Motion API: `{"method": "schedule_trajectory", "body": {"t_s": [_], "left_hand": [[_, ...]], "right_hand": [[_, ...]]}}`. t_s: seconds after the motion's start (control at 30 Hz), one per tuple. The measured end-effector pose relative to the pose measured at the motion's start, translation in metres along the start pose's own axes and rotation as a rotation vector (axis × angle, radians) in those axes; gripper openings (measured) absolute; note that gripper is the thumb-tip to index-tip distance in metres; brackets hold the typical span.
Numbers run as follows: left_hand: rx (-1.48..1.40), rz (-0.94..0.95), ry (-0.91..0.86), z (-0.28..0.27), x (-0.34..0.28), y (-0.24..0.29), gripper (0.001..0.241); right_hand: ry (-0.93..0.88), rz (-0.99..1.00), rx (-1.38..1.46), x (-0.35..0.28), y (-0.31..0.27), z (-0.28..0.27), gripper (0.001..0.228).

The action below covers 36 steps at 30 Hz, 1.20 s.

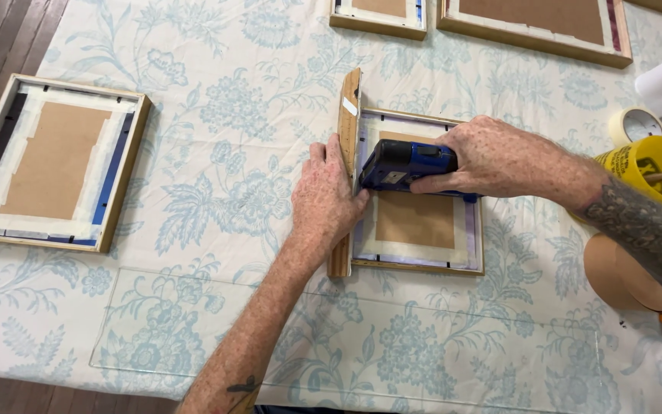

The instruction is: Assembling picture frames by securing the backings with a staple gun

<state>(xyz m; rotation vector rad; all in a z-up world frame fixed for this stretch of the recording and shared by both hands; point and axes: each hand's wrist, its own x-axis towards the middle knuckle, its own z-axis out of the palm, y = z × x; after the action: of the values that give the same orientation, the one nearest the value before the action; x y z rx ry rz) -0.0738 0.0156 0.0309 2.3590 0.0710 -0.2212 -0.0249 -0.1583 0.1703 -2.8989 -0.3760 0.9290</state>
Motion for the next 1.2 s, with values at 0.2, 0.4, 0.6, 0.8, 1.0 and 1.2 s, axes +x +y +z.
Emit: {"method": "schedule_trajectory", "body": {"t_s": [0.2,0.4,0.6,0.8,1.0,1.2], "left_hand": [[0.000,-0.003,0.001,0.001,0.001,-0.002,0.091],[-0.001,0.003,0.004,0.000,0.000,-0.001,0.091],[-0.008,0.000,0.007,0.002,0.000,-0.001,0.091],[-0.001,-0.027,-0.029,0.003,0.004,-0.002,0.094],[0.011,-0.052,-0.022,0.005,0.008,-0.001,0.084],[0.055,-0.093,-0.094,0.008,0.015,0.004,0.073]], "right_hand": [[-0.022,0.006,-0.019,0.003,0.000,0.001,0.046],[-0.024,0.022,-0.017,0.005,-0.003,0.000,0.046],[-0.041,0.024,-0.031,0.008,-0.004,-0.001,0.045],[-0.061,-0.025,0.002,0.021,-0.015,0.003,0.041],[-0.035,-0.018,-0.014,0.024,-0.022,0.004,0.044],[-0.004,0.005,-0.013,0.031,-0.015,0.000,0.047]]}}
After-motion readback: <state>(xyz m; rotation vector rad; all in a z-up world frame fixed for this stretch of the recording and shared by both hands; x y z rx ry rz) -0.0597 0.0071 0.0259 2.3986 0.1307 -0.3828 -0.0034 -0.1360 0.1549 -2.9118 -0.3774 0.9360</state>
